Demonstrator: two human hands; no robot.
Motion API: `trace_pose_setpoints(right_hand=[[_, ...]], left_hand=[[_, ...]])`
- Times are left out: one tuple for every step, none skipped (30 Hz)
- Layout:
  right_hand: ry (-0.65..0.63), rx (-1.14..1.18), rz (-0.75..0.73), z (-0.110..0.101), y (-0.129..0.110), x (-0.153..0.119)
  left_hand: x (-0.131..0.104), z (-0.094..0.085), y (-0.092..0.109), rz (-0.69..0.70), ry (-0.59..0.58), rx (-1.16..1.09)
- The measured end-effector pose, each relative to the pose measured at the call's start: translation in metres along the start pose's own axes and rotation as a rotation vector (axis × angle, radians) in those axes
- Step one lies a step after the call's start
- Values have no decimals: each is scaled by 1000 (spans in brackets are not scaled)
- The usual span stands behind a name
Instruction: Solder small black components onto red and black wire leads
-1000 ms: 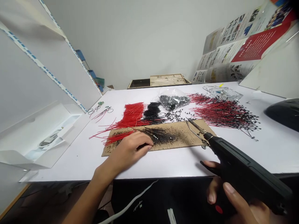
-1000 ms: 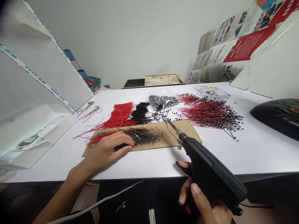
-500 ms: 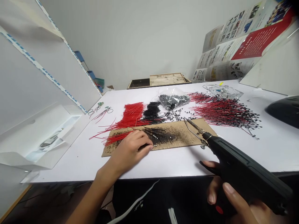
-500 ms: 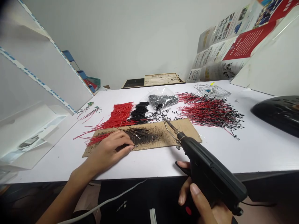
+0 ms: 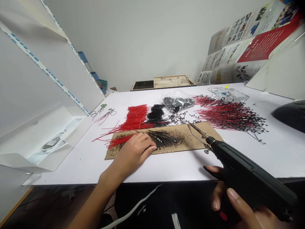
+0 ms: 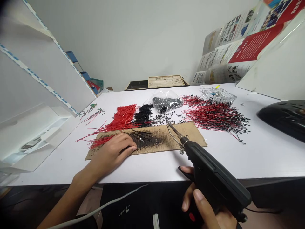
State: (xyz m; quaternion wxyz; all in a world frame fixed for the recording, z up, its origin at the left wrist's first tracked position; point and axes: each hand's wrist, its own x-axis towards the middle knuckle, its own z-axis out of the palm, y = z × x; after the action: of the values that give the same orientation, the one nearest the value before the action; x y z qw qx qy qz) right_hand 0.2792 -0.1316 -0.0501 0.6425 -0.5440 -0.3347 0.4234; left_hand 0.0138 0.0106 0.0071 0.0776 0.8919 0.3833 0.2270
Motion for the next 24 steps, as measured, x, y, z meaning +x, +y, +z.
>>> trace_pose_setpoints(right_hand=[[0, 2, -3, 0, 0, 0], [4, 7, -4, -1, 1, 1], [10, 7, -4, -3, 3, 2], [-7, -3, -26, -6, 6, 3], [-27, -16, -46, -9, 8, 5], [-52, -36, -68, -12, 11, 6], [-100, -49, -120, -15, 14, 7], [-90, -55, -125, -17, 15, 8], [-89, -52, -136, -18, 17, 8], [-86, -47, -151, -17, 17, 8], [-62, -36, -148, -16, 17, 8], [-54, -24, -161, -15, 17, 8], [-45, -14, -170, -13, 16, 8], [-37, -6, -177, -11, 15, 9], [-48, -3, -193, -9, 14, 10], [-59, -6, -201, -8, 13, 12], [-69, -13, -207, -8, 12, 13], [-77, -20, -209, -8, 10, 15], [-85, -29, -208, -8, 9, 16], [-90, -37, -205, -9, 8, 17], [-94, -45, -198, -10, 7, 17], [-95, -51, -186, -10, 6, 17], [-92, -57, -169, -10, 5, 15], [-84, -62, -146, -10, 4, 13]], left_hand=[[0, 0, 1, -4, 16, -2], [0, 0, 2, -8, 39, -8], [0, 0, 2, -8, 63, -16], [0, 0, 3, -2, 80, -24], [0, -1, 3, 9, 89, -29], [0, -1, 4, 23, 90, -29], [0, -1, 3, 32, 79, -21], [-1, -1, 3, 35, 66, -9], [-1, 0, 3, 34, 49, 3], [-1, 0, 2, 28, 37, 15], [0, 1, 2, 20, 30, 24], [0, 2, 1, 11, 26, 28], [0, 2, 1, 6, 25, 28], [0, 2, 1, 4, 26, 26], [0, 3, 1, 4, 27, 24], [0, 3, 2, 4, 31, 25], [0, 4, 2, 5, 37, 28], [0, 4, 2, 6, 45, 32], [0, 5, 2, 5, 54, 36], [0, 6, 2, 3, 60, 39], [0, 7, 3, 1, 65, 41], [0, 7, 3, 0, 68, 38], [0, 7, 3, -3, 69, 28], [0, 6, 4, -9, 68, 12]])
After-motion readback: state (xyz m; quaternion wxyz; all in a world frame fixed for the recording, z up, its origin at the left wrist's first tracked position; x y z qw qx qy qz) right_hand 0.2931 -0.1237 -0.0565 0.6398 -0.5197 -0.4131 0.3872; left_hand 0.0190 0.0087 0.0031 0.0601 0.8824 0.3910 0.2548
